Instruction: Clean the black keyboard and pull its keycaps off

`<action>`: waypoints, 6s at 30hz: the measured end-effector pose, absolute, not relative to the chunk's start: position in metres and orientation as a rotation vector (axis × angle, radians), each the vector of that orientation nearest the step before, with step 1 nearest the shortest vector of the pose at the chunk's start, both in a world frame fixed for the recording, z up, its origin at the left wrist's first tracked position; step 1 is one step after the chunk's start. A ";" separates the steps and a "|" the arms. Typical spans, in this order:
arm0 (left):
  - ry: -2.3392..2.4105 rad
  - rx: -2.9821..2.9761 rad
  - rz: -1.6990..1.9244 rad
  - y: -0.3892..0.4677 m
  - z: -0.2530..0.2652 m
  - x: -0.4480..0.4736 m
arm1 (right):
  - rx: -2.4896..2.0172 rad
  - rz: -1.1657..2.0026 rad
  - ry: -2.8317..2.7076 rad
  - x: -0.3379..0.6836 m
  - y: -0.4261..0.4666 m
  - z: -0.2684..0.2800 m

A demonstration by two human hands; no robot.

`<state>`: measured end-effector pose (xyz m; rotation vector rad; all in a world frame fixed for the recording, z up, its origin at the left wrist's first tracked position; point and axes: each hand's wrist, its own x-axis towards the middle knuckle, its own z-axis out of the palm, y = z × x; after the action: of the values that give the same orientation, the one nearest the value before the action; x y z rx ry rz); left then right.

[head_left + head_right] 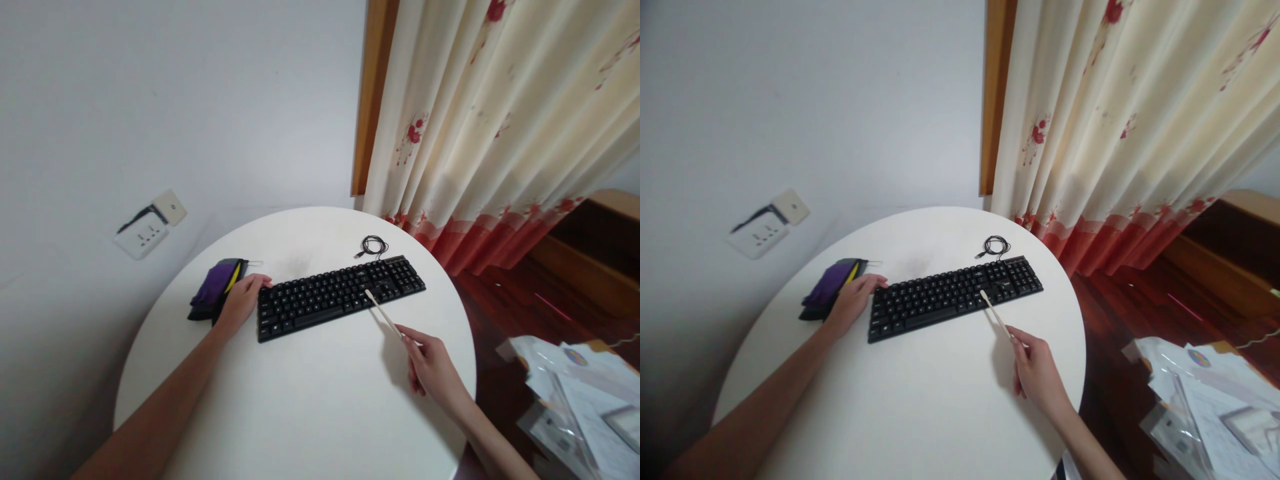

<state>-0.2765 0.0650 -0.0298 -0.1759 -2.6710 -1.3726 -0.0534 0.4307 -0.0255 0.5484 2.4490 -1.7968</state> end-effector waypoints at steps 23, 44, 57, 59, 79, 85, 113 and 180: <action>-2.666 -0.200 -1.382 0.060 -0.037 -0.281 | 0.432 -1.940 2.593 -0.154 0.427 -0.018; -2.720 -0.173 -1.273 0.064 -0.027 -0.278 | 0.757 -2.081 2.386 -0.034 0.451 0.008; -2.703 -0.178 -1.313 0.064 -0.024 -0.275 | 0.556 -2.101 2.490 -0.168 0.436 -0.008; -2.700 -0.182 -1.320 0.063 -0.026 -0.276 | 0.533 -2.037 2.513 -0.159 0.440 -0.015; -2.735 -0.203 -1.256 0.064 -0.026 -0.278 | 0.720 -1.964 2.349 -0.029 0.466 -0.030; -2.727 -0.205 -1.271 0.063 -0.028 -0.278 | 0.674 -2.314 2.459 -0.066 0.458 0.010; -2.740 -0.210 -1.252 0.063 -0.029 -0.280 | 0.801 -1.985 2.479 -0.054 0.467 -0.031; -2.788 -0.213 -1.197 0.066 -0.020 -0.276 | 0.720 -2.057 2.526 -0.084 0.532 -0.029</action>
<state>-0.2765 0.0656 -0.0200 -0.2130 -2.7882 -1.1970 -0.0842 0.5322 -0.0288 0.7197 2.5260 -2.0570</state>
